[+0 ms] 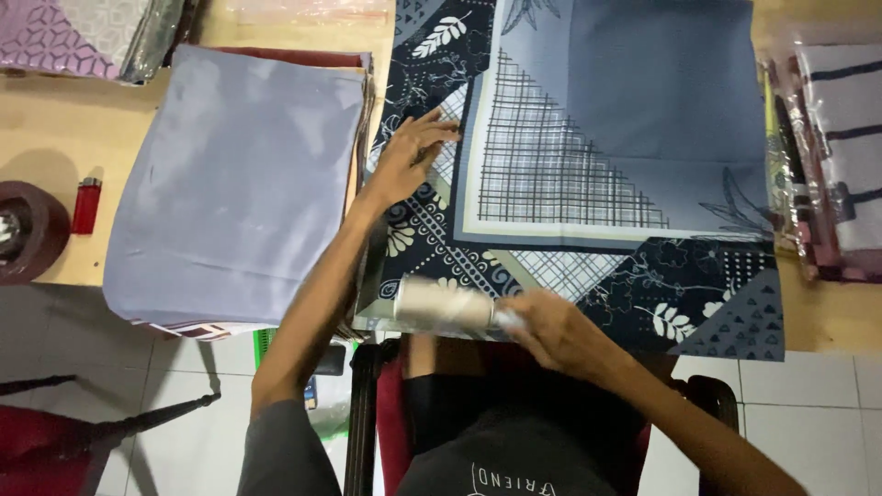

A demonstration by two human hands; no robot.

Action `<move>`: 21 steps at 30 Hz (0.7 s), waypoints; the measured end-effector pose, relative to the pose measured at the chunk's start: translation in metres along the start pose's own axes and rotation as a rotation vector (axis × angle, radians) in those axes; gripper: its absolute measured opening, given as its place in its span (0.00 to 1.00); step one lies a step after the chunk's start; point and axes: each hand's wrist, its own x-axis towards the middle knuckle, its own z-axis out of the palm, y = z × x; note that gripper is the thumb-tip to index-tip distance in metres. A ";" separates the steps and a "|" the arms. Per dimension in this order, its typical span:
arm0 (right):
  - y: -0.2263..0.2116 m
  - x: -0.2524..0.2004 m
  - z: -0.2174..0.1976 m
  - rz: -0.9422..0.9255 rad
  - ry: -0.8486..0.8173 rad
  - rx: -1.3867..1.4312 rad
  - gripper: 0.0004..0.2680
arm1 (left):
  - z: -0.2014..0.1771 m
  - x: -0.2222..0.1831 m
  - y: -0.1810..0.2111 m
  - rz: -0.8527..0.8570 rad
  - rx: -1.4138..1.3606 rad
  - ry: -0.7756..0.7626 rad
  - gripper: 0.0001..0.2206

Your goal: Using a lint roller to remove lint and dust from a piece of patterned fabric laid out on a table.

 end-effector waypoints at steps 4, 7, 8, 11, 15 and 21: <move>-0.014 0.009 -0.001 0.234 0.145 -0.100 0.07 | 0.000 -0.025 -0.010 -0.169 -0.020 -0.003 0.14; -0.038 0.022 0.007 0.552 0.224 0.146 0.08 | -0.006 -0.051 0.046 -0.384 -0.060 -0.081 0.15; -0.049 0.026 0.009 0.646 0.239 0.183 0.08 | -0.007 -0.063 0.068 -0.520 -0.072 -0.166 0.19; -0.076 0.031 0.019 0.711 -0.002 0.050 0.10 | 0.006 -0.100 0.068 -0.464 0.167 -0.284 0.21; -0.081 0.039 0.025 0.735 -0.018 0.092 0.11 | 0.015 -0.108 0.066 -0.398 0.449 -0.370 0.21; -0.054 -0.007 -0.009 0.839 0.164 0.037 0.08 | 0.015 -0.106 0.067 -0.329 0.540 -0.341 0.22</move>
